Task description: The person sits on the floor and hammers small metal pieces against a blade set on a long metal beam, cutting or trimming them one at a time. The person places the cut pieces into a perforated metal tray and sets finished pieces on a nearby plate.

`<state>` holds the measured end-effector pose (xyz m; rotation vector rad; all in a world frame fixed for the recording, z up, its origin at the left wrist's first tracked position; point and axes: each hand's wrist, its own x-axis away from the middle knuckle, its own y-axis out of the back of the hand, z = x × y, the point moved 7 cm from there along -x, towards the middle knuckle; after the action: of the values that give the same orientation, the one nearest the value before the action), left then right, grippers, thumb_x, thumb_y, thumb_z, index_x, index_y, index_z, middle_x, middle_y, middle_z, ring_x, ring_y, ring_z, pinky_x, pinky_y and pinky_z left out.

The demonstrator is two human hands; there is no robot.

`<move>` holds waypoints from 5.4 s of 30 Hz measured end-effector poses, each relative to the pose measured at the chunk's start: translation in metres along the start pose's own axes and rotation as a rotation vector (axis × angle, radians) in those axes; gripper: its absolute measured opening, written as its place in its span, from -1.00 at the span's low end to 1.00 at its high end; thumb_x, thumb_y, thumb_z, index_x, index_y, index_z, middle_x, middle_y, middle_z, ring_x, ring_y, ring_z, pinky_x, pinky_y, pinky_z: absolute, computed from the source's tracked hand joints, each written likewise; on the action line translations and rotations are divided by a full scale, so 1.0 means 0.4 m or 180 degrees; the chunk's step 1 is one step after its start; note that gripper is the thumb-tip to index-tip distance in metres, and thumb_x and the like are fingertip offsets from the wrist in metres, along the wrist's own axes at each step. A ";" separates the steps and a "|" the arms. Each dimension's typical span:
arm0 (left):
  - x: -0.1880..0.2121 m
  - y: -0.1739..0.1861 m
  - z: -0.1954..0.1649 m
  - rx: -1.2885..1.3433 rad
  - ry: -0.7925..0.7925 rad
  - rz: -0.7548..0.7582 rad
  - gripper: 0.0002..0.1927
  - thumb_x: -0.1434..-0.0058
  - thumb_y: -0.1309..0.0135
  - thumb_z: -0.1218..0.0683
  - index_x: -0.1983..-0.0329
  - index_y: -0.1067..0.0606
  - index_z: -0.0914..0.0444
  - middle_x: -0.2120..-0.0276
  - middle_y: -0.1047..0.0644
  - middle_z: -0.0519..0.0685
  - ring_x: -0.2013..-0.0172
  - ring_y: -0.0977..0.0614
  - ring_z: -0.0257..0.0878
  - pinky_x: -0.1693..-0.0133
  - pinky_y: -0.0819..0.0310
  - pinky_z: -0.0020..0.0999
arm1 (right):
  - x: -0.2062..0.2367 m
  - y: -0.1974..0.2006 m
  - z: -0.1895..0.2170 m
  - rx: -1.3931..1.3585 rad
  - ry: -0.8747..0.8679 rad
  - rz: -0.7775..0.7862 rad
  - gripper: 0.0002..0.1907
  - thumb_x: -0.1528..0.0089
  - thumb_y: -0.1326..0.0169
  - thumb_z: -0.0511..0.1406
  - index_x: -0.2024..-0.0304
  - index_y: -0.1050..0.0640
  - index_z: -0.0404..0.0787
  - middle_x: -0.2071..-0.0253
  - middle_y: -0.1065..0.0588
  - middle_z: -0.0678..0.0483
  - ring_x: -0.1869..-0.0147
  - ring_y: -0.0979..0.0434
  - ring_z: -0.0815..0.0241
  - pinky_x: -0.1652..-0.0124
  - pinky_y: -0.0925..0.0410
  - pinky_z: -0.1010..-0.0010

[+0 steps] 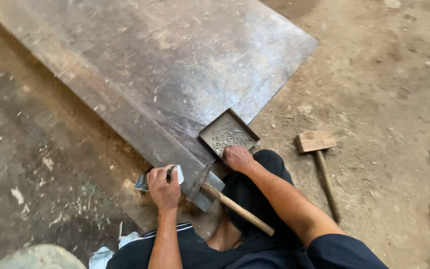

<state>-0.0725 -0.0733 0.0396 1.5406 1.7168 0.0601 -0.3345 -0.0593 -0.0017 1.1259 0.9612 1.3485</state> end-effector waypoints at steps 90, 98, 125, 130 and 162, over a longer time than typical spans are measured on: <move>0.011 0.021 0.034 0.0110 -0.0023 0.0017 -0.83 -0.15 -0.22 0.19 0.19 -0.65 0.12 0.31 -0.51 -0.07 0.18 -0.47 -0.03 0.09 -0.39 -0.16 | 0.336 -0.094 0.105 -0.3288 -0.0627 0.0775 -0.41 -0.50 0.14 -0.13 0.56 -0.44 -0.33 0.63 -0.35 0.12 0.55 -0.28 0.32 0.54 -0.19 0.35; -0.050 0.110 0.062 0.0883 0.0473 -0.0071 -0.69 -0.21 -0.09 0.26 -0.02 -0.54 0.16 0.11 -0.63 0.00 0.11 -0.67 -0.14 0.05 -0.55 -0.20 | 0.283 -0.033 0.097 -0.2010 0.0152 0.0373 -0.61 -0.32 -0.05 -0.12 0.38 -0.59 -0.32 0.50 -0.50 -0.14 0.40 -0.52 -0.09 0.39 -0.38 0.17; 0.006 0.111 0.301 -0.1722 0.1901 0.1353 0.13 0.10 -0.40 0.17 -0.51 -0.03 0.15 -0.21 -0.39 0.28 -0.22 -0.40 0.24 -0.19 -0.33 -0.01 | -0.022 -0.117 0.016 -0.0451 0.0400 0.0372 -0.88 -0.11 -0.08 -0.36 0.38 -0.65 -0.17 0.18 -0.57 -0.19 0.07 -0.60 -0.25 0.15 -0.46 -0.01; 0.023 0.079 0.335 -0.1838 0.1505 0.1572 0.09 0.05 -0.42 0.15 -0.47 -0.02 0.22 -0.15 -0.45 0.31 -0.16 -0.46 0.28 -0.14 -0.37 0.02 | -0.013 -0.074 -0.019 -0.1062 0.0201 -0.0525 -0.68 -0.37 -0.06 -0.26 0.40 -0.54 -0.37 0.20 -0.53 -0.29 0.11 -0.53 -0.36 0.10 -0.38 -0.11; 0.058 0.165 0.314 -0.1932 0.2838 0.1553 -0.36 -0.01 -0.40 -0.13 -0.10 -0.45 0.19 -0.05 -0.55 0.21 -0.10 -0.55 0.18 -0.07 -0.45 0.04 | 0.020 -0.050 -0.099 -0.2150 -0.0369 -0.0954 -0.67 -0.28 -0.34 -0.18 0.34 -0.60 -0.34 0.49 -0.52 -0.07 0.41 -0.52 0.19 0.33 -0.38 0.31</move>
<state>0.0556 -0.0948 -0.0221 1.4859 1.6256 1.5605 -0.3683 -0.0474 -0.0291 0.5126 0.4956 1.2076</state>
